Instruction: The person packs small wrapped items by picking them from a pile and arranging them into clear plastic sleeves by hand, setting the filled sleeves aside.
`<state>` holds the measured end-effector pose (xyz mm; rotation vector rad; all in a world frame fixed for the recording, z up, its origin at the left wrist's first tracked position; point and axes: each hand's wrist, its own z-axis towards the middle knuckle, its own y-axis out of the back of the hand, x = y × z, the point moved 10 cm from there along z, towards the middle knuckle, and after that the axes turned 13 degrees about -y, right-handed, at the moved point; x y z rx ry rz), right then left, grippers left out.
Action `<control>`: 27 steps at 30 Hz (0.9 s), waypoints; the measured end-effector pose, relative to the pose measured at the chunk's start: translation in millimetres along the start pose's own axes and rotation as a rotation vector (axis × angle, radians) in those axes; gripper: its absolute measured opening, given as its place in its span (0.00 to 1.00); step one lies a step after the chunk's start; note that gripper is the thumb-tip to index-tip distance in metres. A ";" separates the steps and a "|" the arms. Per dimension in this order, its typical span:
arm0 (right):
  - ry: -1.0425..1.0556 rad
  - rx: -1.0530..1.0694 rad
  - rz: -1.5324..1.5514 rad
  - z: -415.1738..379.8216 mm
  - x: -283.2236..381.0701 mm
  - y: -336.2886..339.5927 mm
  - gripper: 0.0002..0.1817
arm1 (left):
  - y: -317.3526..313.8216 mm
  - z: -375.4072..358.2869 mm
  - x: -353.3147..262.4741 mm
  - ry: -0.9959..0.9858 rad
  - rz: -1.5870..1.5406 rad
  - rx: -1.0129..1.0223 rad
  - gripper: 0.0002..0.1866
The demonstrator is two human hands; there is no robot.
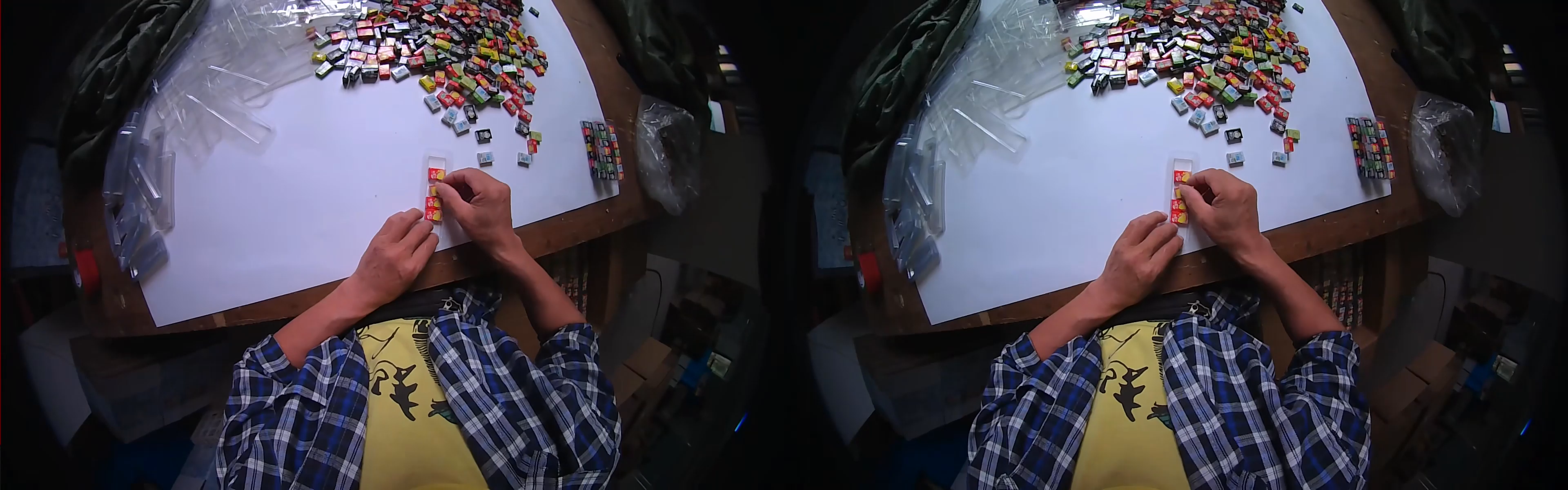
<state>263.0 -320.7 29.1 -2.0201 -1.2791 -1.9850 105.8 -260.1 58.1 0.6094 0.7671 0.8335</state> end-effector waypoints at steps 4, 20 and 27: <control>0.184 -0.033 -0.189 -5.8 7.8 -2.0 0.06 | -1.2 -2.5 -1.0 -0.016 0.018 0.011 0.14; 0.366 -0.105 -0.605 25.3 12.9 45.3 0.14 | 4.3 -5.2 -2.0 0.051 0.035 -0.029 0.13; 0.371 0.046 -0.296 -6.3 24.2 26.4 0.14 | 4.5 -2.3 1.5 0.067 0.117 -0.032 0.14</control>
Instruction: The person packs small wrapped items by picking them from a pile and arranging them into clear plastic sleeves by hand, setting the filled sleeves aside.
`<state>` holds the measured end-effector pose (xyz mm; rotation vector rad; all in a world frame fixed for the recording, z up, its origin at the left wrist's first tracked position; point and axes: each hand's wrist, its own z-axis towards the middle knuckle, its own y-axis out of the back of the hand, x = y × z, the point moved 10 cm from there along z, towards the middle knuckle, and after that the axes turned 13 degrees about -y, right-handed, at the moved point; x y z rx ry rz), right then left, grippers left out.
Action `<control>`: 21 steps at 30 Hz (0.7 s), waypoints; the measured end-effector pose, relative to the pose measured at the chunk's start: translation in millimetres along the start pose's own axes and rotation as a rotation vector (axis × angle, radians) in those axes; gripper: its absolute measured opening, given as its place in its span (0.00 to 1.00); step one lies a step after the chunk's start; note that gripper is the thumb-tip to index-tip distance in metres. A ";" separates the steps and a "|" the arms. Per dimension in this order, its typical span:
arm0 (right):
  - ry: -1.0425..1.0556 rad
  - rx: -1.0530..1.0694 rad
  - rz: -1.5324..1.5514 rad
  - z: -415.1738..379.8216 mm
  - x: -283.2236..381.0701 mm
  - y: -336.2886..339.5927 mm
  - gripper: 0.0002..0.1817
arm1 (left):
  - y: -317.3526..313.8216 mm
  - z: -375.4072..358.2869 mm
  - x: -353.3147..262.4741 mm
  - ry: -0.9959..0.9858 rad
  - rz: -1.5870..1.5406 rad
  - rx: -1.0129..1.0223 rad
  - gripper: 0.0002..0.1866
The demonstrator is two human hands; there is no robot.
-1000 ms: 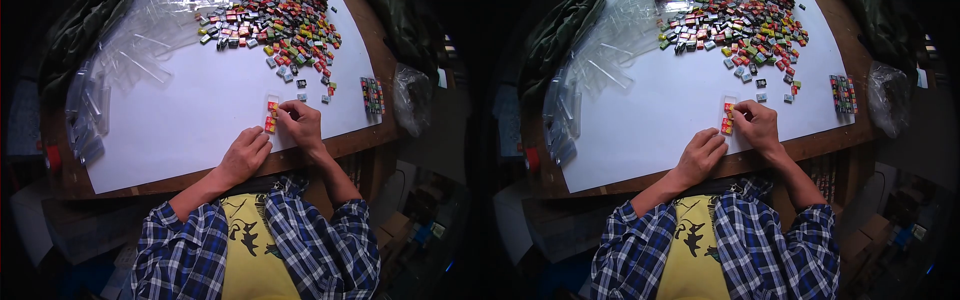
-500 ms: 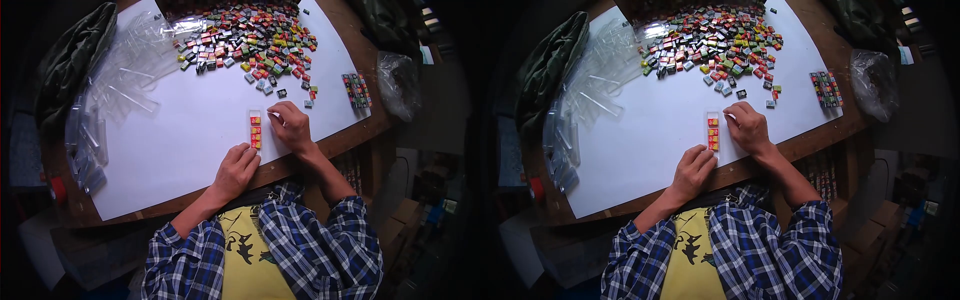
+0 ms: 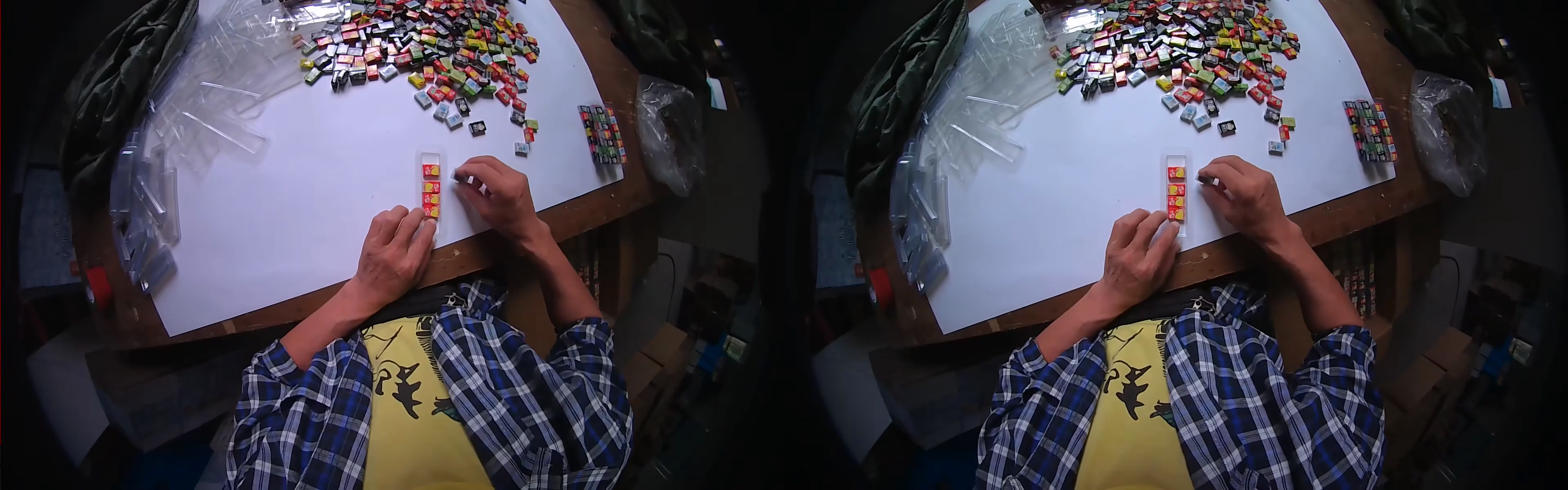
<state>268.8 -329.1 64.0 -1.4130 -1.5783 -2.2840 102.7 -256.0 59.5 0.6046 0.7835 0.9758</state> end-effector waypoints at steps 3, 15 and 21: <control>0.073 -0.019 0.022 -4.3 10.2 -15.3 0.13 | -3.1 4.4 -2.0 -0.032 0.054 0.061 0.16; 0.105 0.021 0.026 9.9 11.2 -23.4 0.10 | -10.0 0.0 -2.4 -0.057 0.048 0.083 0.17; 0.104 0.038 0.021 14.0 9.9 -26.3 0.10 | -8.0 0.6 -2.4 -0.061 0.026 0.079 0.14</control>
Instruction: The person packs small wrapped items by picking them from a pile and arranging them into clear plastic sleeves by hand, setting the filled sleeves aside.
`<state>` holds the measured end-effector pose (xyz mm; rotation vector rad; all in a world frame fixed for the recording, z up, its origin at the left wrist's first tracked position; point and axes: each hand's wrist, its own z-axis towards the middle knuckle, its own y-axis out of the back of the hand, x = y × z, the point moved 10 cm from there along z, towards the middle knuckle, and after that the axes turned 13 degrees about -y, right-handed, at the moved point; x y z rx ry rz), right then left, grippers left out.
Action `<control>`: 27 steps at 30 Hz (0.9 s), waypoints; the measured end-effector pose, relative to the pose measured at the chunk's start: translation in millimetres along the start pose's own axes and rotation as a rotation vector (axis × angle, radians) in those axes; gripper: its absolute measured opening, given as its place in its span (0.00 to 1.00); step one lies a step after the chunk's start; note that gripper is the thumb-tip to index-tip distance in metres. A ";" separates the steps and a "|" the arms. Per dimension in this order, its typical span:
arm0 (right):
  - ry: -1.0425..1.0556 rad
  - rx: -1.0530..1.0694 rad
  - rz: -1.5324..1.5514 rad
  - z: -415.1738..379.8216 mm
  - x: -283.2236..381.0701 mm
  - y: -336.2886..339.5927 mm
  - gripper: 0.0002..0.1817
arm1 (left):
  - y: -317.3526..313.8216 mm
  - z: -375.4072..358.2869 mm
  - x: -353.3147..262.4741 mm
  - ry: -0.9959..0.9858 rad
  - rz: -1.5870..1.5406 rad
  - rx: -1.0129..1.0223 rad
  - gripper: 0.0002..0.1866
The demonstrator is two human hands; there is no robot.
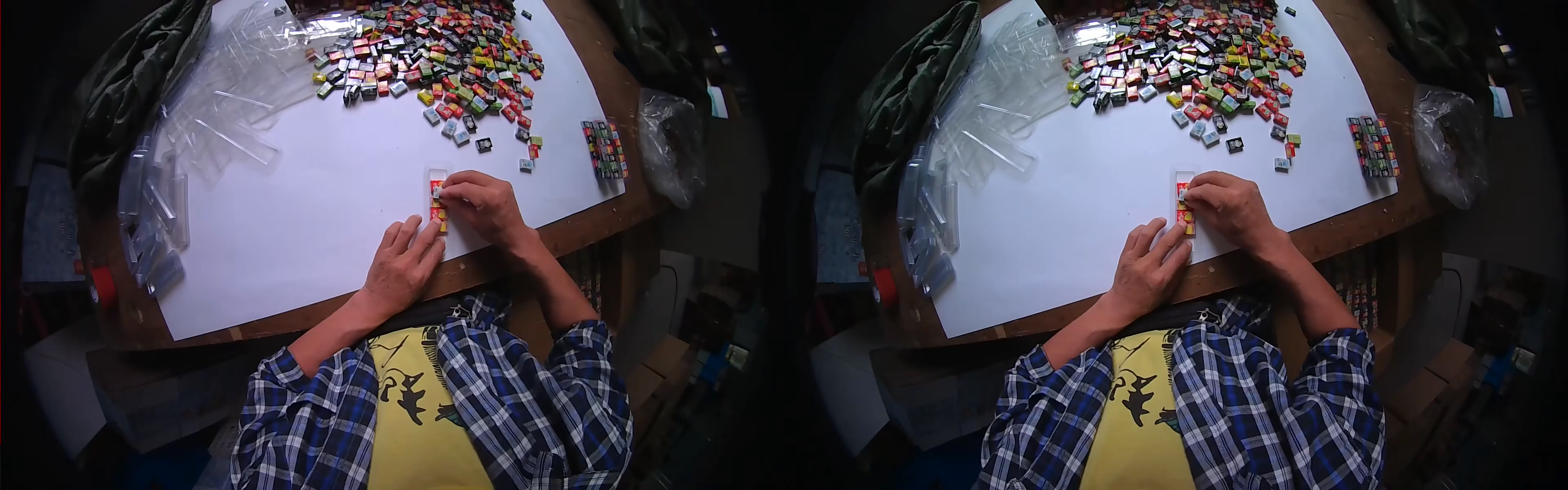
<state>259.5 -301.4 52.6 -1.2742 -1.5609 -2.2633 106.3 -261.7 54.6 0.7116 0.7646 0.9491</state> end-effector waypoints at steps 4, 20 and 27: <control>0.121 -0.074 -0.041 -1.1 10.9 4.3 0.08 | -1.8 -2.5 0.1 0.013 -0.003 -0.012 0.13; 0.034 -0.037 0.041 8.0 -7.5 -1.2 0.09 | -0.2 0.0 0.5 0.003 -0.014 -0.007 0.13; -0.175 -0.303 -0.013 19.0 -37.6 52.5 0.09 | -0.2 -1.3 1.0 0.013 -0.026 -0.004 0.13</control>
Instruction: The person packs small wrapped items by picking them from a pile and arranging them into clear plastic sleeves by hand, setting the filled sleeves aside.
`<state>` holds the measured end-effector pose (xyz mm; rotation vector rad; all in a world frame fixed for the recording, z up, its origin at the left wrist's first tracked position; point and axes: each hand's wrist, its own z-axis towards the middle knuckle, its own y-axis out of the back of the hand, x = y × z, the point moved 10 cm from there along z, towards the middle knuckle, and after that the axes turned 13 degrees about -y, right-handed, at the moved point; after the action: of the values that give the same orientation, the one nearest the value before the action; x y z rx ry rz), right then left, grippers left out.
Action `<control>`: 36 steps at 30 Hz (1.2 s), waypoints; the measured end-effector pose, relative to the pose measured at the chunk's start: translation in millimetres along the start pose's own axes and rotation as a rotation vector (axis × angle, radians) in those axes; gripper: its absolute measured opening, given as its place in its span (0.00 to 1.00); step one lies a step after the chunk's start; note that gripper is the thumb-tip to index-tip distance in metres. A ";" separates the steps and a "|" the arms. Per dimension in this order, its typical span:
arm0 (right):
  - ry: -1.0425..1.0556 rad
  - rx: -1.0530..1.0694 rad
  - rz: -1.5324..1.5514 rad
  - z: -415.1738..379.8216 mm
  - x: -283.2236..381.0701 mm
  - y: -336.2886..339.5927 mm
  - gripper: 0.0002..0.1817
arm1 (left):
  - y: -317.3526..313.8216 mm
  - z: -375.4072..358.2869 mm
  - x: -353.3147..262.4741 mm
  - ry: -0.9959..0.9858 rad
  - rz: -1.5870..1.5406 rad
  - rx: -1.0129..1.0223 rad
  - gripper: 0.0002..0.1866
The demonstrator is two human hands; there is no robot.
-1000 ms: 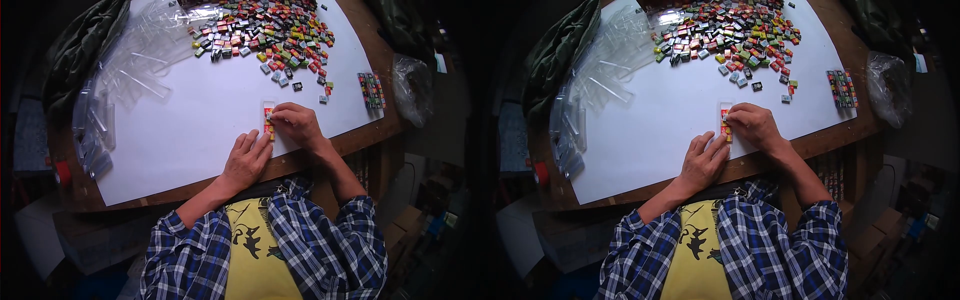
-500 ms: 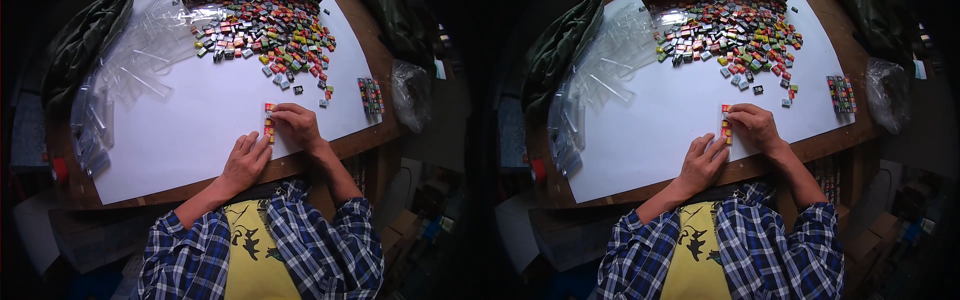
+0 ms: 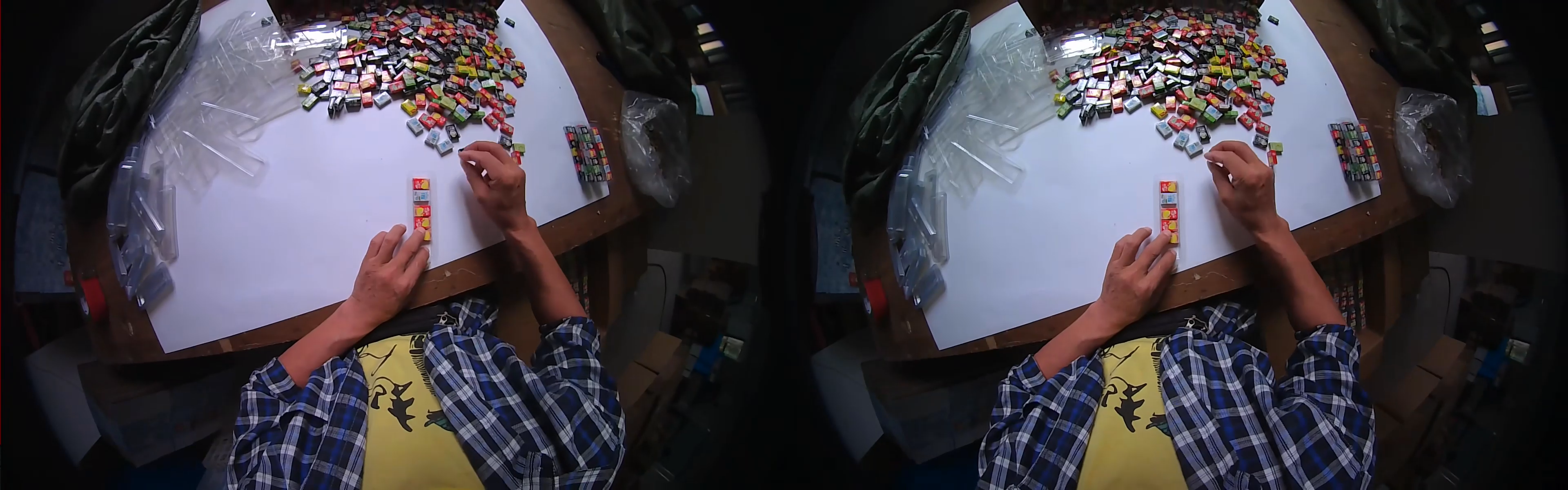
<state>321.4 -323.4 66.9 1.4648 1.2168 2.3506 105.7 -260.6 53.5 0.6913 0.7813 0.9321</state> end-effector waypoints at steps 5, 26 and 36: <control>0.122 0.010 -0.093 16.8 8.6 -1.4 0.09 | -2.9 -1.9 1.5 0.007 0.013 0.007 0.13; 0.143 0.314 0.083 -71.2 37.9 -22.2 0.10 | 1.2 -4.0 -3.3 -0.042 -0.007 -0.038 0.12; 0.195 0.317 0.086 -83.6 42.1 -36.7 0.07 | 5.1 -1.2 -4.2 -0.057 -0.030 -0.049 0.13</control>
<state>221.8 -326.0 54.0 1.4201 1.6732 2.4961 100.9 -261.9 58.0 0.6588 0.7142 0.8977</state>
